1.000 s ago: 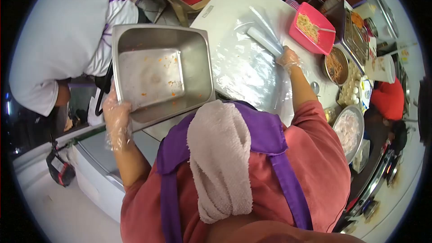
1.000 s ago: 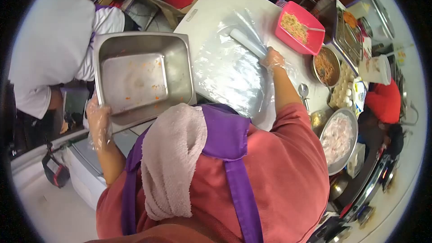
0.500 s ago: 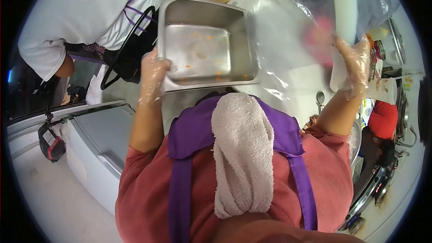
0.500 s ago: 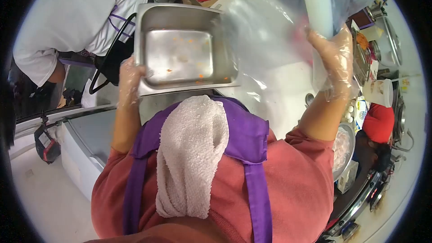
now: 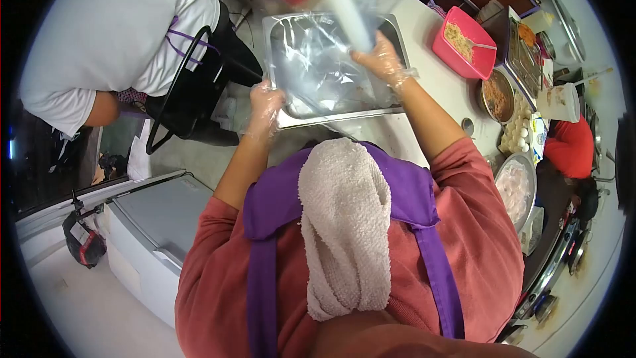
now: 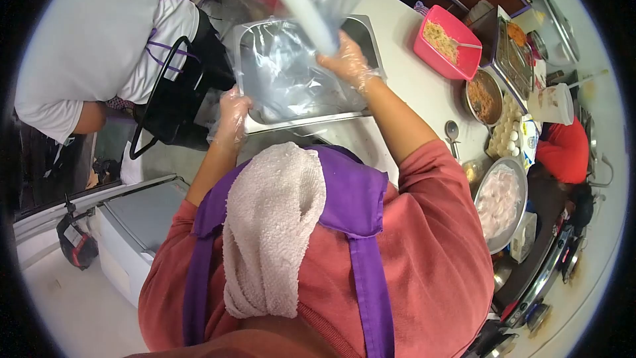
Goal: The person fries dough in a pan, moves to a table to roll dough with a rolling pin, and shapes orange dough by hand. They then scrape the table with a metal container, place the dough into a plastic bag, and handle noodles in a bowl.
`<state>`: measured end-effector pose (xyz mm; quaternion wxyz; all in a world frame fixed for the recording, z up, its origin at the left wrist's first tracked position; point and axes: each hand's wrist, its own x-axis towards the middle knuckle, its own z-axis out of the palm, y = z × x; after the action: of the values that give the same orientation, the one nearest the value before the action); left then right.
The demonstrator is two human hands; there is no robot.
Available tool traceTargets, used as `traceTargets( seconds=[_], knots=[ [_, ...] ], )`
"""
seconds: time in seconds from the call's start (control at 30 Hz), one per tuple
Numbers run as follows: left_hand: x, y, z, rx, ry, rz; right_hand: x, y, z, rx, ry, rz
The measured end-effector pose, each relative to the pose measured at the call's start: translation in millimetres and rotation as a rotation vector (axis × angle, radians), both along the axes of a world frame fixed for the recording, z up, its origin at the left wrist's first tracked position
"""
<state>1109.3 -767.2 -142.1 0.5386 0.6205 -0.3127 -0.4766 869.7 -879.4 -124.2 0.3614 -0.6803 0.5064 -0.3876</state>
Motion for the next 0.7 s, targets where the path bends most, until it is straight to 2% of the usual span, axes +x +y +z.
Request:
traceTargets(
  seconds=[0.07,0.1,0.17,0.23,0.3,0.37,0.47,0.53,0.6,0.67,0.7],
  knots=[
    [-5,2,6,0.031,0.107,-0.024,2,3,-5,0.151,0.251,0.119],
    [-5,3,3,0.033,0.108,-0.029,7,9,3,0.153,0.251,0.114],
    [-5,5,-1,0.085,0.088,-0.122,16,16,14,0.359,0.467,0.333],
    [-8,10,1,0.136,0.062,-0.1,15,13,-14,0.266,0.446,0.409],
    [-10,10,-3,0.189,0.038,-0.08,19,13,-34,0.213,0.591,0.501],
    [-6,10,-26,0.055,0.118,-0.026,20,15,-40,0.192,0.598,0.467],
    [4,10,-42,0.055,0.044,-0.074,23,13,-17,0.309,0.708,0.507],
    [6,10,-36,0.042,-0.013,-0.13,27,7,-12,0.413,0.91,0.495],
    [5,9,-26,0.021,-0.074,-0.19,27,9,-11,0.431,0.939,0.458],
    [1,8,-18,0.085,-0.181,-0.143,20,16,-1,0.445,0.969,0.435],
    [1,9,-16,0.08,-0.179,-0.165,16,23,13,0.37,1.001,0.423]
  ],
)
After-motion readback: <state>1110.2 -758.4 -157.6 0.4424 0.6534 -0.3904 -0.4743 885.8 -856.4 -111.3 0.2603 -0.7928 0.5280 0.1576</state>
